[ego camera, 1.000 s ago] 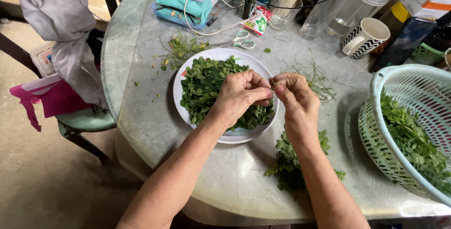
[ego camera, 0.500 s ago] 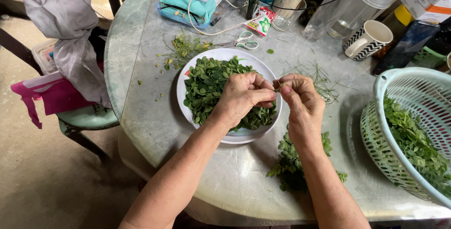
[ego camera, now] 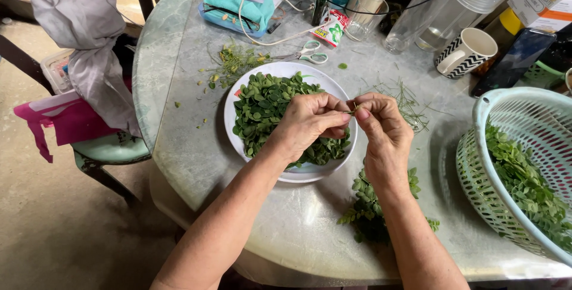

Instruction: The person strips moringa leaves from their stems by hand, placing the leaves into a white plate and discarding the bare stems onto the table. They then sort through the leaves on the plate, removing any remaining small stems and transferring the cleaned leaves into a plastic basket.

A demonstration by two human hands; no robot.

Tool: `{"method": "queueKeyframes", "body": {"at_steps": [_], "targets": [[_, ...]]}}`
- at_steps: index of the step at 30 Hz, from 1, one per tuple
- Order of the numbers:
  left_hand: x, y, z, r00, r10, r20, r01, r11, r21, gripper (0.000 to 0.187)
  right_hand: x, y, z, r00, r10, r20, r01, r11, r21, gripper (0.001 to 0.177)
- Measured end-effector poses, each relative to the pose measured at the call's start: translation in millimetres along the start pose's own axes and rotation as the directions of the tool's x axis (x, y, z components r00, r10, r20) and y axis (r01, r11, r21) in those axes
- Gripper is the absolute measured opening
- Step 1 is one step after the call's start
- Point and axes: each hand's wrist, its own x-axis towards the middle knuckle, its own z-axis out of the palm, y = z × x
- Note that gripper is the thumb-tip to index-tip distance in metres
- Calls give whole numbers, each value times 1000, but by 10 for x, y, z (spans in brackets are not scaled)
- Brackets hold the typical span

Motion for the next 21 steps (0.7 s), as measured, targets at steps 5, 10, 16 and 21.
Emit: {"method": "queueKeyframes", "body": {"at_steps": [5, 10, 16, 21], "targets": [[56, -109, -88, 994, 109, 7, -109, 987, 120, 6, 154, -49, -233, 994, -29, -102, 32, 999, 25, 8], [36, -5, -149, 935, 354, -5, -302, 805, 510, 7, 386, -103, -654, 978, -18, -209, 27, 999, 40, 5], [-120, 311, -100, 859, 501, -104, -270, 616, 740, 5, 539, 337, -1349, 963, -211, -167, -10, 594, -805, 13], [-183, 315, -12, 737, 664, 125, -182, 17, 983, 18, 511, 343, -1410, 917, -393, -72, 12, 208, -978, 10]]}}
